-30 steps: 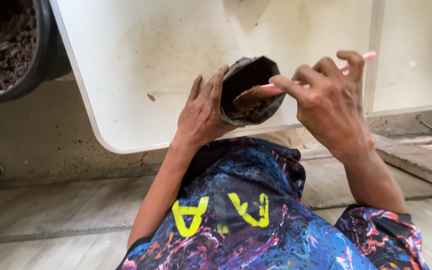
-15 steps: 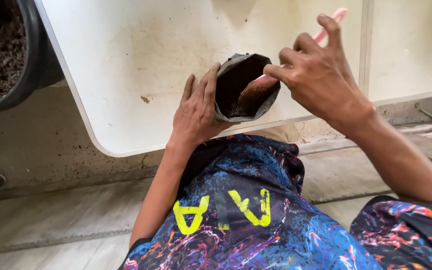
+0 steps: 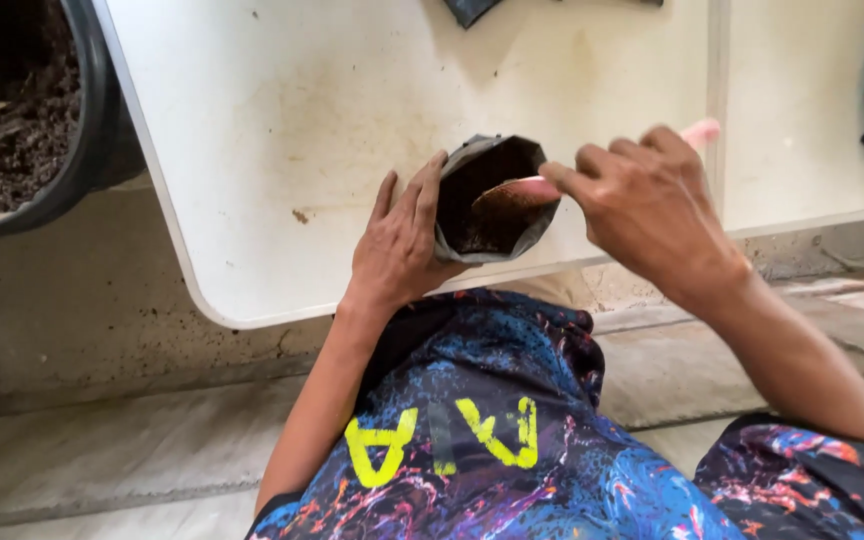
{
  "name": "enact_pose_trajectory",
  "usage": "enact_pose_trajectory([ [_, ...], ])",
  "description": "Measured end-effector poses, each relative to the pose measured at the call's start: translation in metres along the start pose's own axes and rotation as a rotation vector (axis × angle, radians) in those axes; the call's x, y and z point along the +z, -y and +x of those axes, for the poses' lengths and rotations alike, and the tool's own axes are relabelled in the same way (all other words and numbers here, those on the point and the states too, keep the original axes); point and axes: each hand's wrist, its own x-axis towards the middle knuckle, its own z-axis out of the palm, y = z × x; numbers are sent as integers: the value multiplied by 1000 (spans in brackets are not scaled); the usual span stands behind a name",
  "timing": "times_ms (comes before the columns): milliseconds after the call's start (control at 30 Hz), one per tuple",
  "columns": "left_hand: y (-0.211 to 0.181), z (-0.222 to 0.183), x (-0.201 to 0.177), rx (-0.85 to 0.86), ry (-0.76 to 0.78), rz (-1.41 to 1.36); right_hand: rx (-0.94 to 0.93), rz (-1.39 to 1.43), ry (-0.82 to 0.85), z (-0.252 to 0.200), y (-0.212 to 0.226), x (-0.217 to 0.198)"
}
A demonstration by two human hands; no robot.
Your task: Preparing a plastic planting bag by folding the rim and filling it with soil from a bucket using a small trowel.
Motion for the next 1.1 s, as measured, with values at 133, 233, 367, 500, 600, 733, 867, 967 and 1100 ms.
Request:
enact_pose_trajectory([
  [133,1,-2,3,2,-12,-18,48,-16,128,-5,17,-15],
  [233,0,-1,3,10,-55,-14,123,287,358,10,29,-11],
  [367,-3,-5,5,-21,-34,-8,166,404,141,-6,28,-10],
  [500,-7,2,6,-69,-92,-72,253,343,263,-10,43,4],
  [600,-5,7,7,-74,-100,-94,271,364,262,-11,42,-9],
  [733,-5,3,12,-87,-109,-105,274,437,338,-8,67,27],
  [867,-7,1,4,-78,-103,-83,231,522,217,-1,61,9],
  [967,-9,7,7,-57,-128,-88,282,498,127,7,64,27],
  [1100,-9,10,-3,-43,-89,-11,335,512,184,16,54,31],
])
